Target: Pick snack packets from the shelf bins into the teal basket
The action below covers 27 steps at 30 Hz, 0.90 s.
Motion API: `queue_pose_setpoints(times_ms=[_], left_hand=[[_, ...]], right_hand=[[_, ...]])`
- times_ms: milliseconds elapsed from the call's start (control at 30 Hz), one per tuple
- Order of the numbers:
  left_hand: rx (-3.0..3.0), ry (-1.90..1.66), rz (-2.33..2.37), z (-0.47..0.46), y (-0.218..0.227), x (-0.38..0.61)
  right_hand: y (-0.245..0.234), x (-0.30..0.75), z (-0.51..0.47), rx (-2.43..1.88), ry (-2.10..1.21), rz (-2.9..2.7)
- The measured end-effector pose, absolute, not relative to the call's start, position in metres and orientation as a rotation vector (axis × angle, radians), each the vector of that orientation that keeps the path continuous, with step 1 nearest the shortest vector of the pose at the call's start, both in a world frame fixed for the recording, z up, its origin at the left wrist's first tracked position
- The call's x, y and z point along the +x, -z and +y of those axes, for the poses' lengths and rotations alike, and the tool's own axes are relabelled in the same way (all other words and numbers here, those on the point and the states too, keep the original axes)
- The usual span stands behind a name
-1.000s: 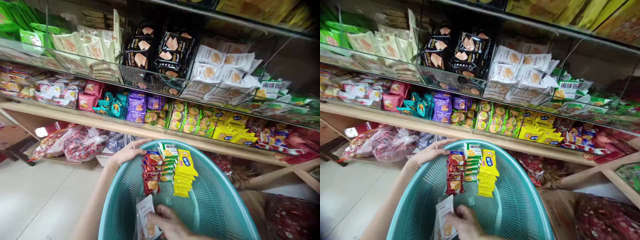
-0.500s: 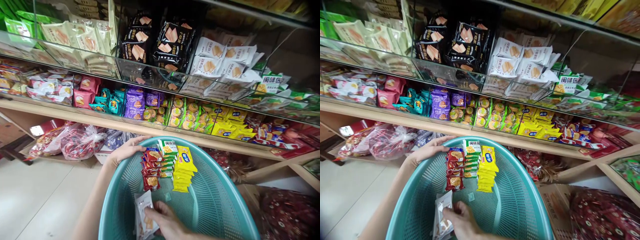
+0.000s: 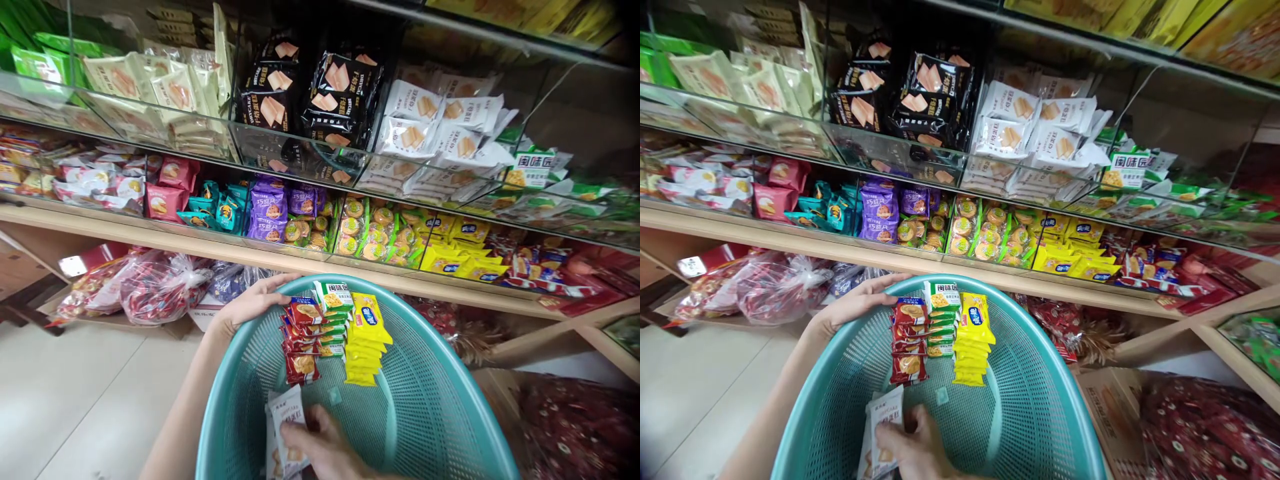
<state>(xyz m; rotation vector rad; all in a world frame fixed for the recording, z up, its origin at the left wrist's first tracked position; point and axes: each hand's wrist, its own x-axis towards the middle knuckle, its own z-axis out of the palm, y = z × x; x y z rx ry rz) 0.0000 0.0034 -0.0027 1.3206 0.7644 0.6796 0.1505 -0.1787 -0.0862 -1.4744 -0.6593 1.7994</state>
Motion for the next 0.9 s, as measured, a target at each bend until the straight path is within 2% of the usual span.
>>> queue_pose_setpoints(times_ms=[400,633,900], left_hand=[[1.309,-0.67,0.814,0.004,0.001,0.001],[1.315,-0.633,0.834,0.003,-0.003,0.002],[1.309,-0.632,0.844,0.002,-0.003,0.003]], right_hand=[[0.086,0.167,-0.179,-1.476,-1.674,-0.616],[0.077,0.158,-0.179,-1.362,-1.609,-0.789],[0.073,0.159,-0.187,-1.654,-1.544,-1.03]])
